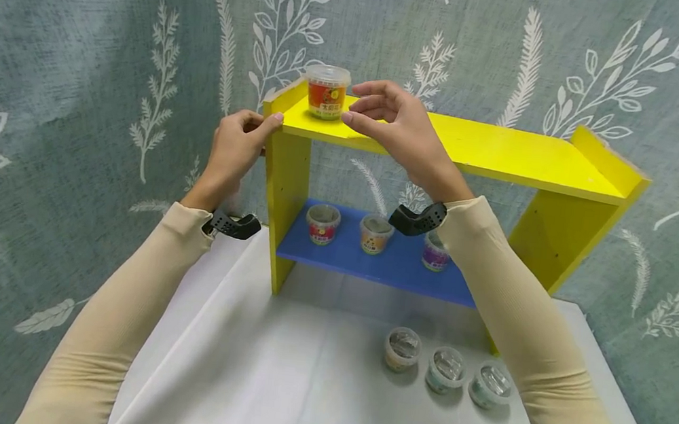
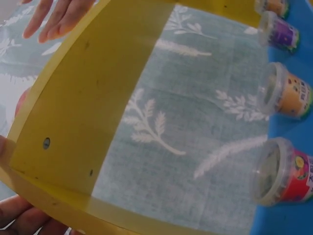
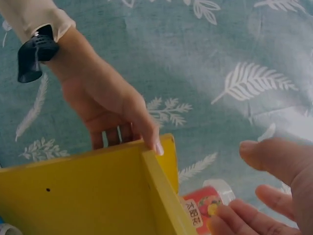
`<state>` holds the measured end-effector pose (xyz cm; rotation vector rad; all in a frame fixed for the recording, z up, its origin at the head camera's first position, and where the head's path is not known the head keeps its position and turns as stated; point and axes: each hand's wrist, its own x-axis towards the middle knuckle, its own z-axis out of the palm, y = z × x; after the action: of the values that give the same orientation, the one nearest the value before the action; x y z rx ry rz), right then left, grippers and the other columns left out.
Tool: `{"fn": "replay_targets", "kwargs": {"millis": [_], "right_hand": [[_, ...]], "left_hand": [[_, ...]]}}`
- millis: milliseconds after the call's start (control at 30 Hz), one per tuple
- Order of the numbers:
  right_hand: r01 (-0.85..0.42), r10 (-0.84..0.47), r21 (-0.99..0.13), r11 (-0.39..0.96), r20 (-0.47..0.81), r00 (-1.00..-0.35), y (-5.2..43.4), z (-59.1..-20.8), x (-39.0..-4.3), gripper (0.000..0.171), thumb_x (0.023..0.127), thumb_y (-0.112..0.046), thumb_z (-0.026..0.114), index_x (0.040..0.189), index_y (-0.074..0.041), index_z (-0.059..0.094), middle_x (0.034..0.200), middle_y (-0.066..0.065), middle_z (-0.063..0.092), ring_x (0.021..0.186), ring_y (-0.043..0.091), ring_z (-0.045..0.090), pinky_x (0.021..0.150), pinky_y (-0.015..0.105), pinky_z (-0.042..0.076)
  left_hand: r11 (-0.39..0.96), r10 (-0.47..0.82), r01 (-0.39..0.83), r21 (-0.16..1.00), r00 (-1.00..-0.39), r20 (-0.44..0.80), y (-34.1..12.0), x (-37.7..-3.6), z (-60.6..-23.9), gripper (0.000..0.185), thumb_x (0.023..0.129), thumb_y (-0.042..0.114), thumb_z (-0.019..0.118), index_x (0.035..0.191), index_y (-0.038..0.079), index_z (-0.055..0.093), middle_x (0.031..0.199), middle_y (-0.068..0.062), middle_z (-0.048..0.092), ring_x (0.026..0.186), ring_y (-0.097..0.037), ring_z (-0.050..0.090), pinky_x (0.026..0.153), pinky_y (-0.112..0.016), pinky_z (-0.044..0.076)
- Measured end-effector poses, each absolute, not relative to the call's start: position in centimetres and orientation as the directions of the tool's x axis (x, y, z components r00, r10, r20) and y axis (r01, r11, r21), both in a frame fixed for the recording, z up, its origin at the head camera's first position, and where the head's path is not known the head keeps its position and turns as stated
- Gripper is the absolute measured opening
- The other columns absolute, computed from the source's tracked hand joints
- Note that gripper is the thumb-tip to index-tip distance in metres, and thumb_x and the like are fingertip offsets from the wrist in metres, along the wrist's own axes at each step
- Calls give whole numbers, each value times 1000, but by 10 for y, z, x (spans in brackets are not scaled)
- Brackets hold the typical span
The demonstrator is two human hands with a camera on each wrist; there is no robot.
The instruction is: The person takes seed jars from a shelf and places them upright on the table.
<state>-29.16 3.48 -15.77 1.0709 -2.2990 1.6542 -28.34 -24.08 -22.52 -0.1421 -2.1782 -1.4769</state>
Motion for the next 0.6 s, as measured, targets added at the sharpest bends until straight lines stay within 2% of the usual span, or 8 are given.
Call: {"fn": "replay_targets", "kwargs": {"millis": [267, 600], "right_hand": [[-555, -401, -794, 249, 437, -805, 25, -144, -296, 63, 90, -34, 82, 144, -14, 55, 132, 7, 62, 119, 17, 59, 100, 34, 51], [-474, -362, -831, 293, 362, -859, 17, -138, -311, 69, 92, -37, 79, 151, -17, 49, 143, 8, 56, 127, 19, 55, 106, 34, 47]], "left_hand": [[405, -192, 365, 838, -862, 468, -237, -285, -224, 55, 98, 55, 63, 120, 5, 67, 109, -6, 64, 93, -18, 61, 82, -30, 54], [421, -197, 356, 834, -862, 467, -237, -285, -225, 55, 98, 56, 63, 119, 5, 66, 108, -6, 64, 91, -18, 61, 81, -29, 53]]}}
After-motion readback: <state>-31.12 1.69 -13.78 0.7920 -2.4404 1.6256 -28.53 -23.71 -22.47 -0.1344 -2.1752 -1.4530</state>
